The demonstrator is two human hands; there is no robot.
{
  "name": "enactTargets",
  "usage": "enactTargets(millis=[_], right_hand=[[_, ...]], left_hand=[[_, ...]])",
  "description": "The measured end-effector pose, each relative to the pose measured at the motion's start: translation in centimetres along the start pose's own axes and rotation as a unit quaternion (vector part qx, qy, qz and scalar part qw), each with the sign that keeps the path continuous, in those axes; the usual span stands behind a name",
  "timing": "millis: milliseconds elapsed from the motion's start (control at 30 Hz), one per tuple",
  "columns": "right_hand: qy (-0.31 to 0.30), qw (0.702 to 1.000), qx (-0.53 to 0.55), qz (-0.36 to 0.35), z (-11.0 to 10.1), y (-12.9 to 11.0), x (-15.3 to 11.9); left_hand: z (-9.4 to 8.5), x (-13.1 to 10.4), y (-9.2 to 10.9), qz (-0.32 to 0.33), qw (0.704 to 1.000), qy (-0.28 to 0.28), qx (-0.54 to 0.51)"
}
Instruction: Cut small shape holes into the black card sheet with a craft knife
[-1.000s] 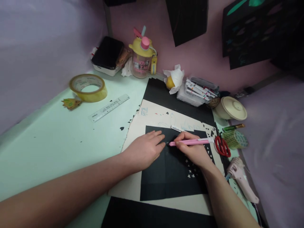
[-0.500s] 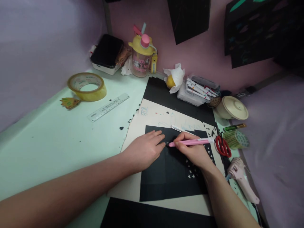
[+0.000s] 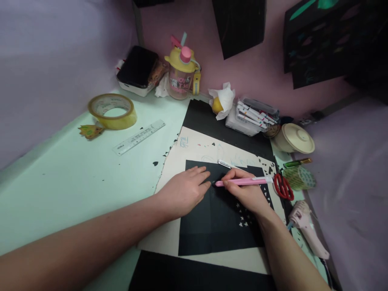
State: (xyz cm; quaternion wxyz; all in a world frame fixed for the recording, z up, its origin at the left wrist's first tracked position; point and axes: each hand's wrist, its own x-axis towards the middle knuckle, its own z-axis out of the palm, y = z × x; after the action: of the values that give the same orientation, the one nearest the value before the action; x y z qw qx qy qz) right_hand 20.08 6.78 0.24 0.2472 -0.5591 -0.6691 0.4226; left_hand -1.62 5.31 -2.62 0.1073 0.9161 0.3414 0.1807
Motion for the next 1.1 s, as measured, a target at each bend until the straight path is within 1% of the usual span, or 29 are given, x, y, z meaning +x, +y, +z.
enactTargets(millis=[267, 733, 1100], right_hand=[[-0.006, 1.000, 0.000, 0.002, -0.02, -0.08, -0.01], [-0.004, 1.000, 0.003, -0.007, 0.05, 0.05, 0.05], [0.006, 1.000, 0.015, 0.004, 0.15, 0.12, 0.12]], left_hand=[[-0.18, 0.00, 0.03, 0.002, 1.000, -0.003, 0.019], [0.02, 0.02, 0.02, 0.005, 1.000, 0.010, 0.012], [0.01, -0.06, 0.02, 0.002, 1.000, -0.004, 0.030]])
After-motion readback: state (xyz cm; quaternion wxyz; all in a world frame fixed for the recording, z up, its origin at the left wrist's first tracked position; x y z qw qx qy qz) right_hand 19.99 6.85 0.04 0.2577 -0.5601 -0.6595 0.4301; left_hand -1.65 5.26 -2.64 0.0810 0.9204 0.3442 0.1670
